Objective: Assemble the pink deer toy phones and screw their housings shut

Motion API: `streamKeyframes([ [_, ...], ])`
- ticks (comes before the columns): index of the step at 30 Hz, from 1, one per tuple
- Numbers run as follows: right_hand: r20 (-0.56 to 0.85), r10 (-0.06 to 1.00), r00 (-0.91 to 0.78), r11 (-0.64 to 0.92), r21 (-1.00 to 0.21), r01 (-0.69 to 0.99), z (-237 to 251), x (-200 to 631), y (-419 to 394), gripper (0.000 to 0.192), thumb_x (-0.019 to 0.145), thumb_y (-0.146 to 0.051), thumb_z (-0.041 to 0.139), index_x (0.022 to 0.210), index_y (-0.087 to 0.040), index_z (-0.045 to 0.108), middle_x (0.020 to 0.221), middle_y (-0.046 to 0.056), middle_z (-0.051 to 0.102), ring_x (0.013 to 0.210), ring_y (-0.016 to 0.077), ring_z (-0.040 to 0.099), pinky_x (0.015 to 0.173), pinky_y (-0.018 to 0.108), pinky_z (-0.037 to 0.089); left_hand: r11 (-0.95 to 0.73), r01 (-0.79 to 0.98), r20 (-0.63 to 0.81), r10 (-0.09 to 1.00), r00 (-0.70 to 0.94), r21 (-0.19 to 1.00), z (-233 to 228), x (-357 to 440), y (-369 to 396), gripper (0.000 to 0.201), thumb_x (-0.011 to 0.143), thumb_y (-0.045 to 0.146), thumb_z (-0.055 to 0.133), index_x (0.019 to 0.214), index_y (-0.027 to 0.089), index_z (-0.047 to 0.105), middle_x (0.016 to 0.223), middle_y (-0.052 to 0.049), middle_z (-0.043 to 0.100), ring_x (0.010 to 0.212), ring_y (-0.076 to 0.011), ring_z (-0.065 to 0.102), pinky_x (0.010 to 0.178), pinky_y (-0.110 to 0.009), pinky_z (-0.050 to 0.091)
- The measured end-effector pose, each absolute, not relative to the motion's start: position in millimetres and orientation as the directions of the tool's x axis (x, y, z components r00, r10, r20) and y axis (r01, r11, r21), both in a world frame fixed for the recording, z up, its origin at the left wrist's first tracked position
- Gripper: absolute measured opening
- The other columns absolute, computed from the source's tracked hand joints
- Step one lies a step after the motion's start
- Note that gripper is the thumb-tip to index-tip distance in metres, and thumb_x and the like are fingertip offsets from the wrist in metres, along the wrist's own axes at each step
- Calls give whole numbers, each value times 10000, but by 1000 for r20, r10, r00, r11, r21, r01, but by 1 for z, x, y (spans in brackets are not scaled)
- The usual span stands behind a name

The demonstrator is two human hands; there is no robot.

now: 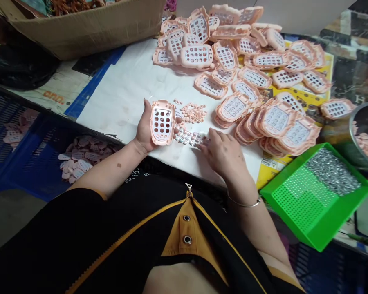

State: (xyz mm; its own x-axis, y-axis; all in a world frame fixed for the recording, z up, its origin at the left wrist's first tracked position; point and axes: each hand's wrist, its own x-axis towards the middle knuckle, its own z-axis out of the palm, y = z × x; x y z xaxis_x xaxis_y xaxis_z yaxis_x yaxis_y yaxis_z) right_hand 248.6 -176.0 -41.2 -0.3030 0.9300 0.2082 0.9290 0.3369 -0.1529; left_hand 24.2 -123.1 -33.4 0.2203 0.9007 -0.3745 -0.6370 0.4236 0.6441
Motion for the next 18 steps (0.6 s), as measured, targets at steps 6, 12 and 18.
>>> streamKeyframes([
  [6, 241, 969, -58, 159, -424, 891, -66, 243, -190, 282, 872, -395, 626, 1029, -160, 635, 1039, 182, 717, 904, 293, 617, 792, 443, 497, 413, -620, -343, 909, 237, 667, -34, 25, -125, 785, 895, 791, 350, 1215, 148, 666, 918, -124, 713, 764, -225, 725, 660, -321, 593],
  [12, 457, 889, 1, 330, -643, 692, -36, 218, -180, 143, 923, -360, 581, 916, -253, 675, 807, 39, 680, 750, 202, 611, 736, 384, 506, 456, -644, -350, 889, 295, 614, -42, 26, -132, 879, 822, 886, 334, 1218, 166, 644, 957, -141, 714, 875, -285, 719, 707, -376, 583],
  [18, 506, 758, -412, 556, -171, 813, -18, 165, -172, 310, 1016, -213, 414, 1179, -187, 676, 1086, 137, 721, 927, 237, 607, 804, 389, 451, 348, -676, -263, 937, 230, 649, -45, 32, -138, 852, 916, 810, 182, 1304, 169, 587, 944, -106, 700, 1115, -324, 686, 829, -395, 582],
])
